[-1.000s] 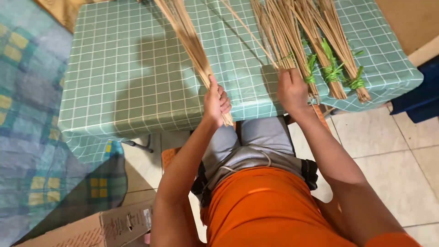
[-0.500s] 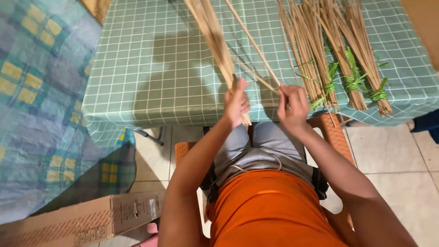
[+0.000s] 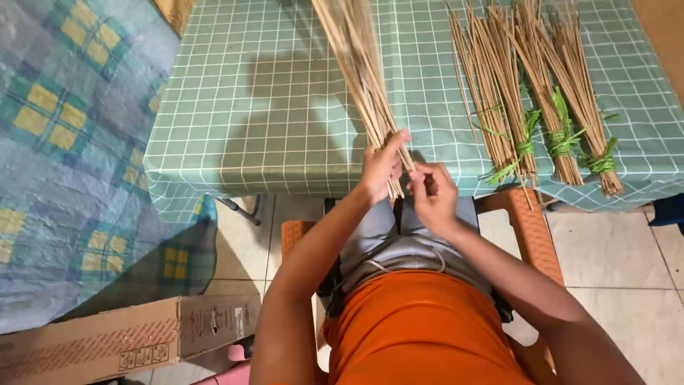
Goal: Bundling and tying thin wooden sticks together using green plastic strips.
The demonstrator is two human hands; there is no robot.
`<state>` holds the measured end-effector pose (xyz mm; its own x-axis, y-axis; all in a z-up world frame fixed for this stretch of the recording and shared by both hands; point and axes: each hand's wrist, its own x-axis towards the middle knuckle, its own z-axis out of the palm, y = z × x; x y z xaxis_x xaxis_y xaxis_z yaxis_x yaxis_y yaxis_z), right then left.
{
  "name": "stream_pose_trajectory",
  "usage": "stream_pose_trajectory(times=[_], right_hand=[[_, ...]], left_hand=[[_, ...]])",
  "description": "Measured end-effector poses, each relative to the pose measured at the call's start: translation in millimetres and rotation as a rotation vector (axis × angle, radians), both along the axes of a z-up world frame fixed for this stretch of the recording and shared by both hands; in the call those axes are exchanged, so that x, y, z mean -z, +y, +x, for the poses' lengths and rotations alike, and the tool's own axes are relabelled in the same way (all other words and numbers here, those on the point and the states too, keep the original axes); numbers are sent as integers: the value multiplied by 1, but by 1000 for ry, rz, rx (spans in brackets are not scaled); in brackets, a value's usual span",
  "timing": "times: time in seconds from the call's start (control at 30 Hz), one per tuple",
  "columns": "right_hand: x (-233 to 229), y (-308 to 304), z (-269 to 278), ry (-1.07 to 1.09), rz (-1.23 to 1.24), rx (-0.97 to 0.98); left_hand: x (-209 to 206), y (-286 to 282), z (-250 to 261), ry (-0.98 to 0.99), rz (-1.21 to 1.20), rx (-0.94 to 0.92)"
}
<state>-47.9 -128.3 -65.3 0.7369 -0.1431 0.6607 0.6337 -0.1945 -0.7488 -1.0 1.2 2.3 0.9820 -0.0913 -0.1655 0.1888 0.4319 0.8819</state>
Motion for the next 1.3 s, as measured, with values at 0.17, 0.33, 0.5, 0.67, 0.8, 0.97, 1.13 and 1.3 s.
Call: stream_pose_trajectory(times=[0.17,0.33,0.5,0.67,0.8,0.97,1.13,1.3], right_hand=[[25,-9,6,33,-79,33],[8,-2,-1,64,-188,74],[-9,0,-5,-64,-205,58],[-3,12,15,-65,12,-73],[3,12,31,12,26,-122],[-13,-64,57,203,-573,195],[-34,-128,67,497,-1243,833],[23,-164,93,28,-1309,992]], left_hand=[[7,-8,5,6,89,-92],[17,-6,15,92,-79,30],[13,-8,21,69,-177,-80],[-3,-10,3,111,-179,-7],[1,-13,11,138,-94,-73],[1,0,14,145,-197,-49],[-8,7,15,120,-191,-46],[1,7,18,152,-153,-53]])
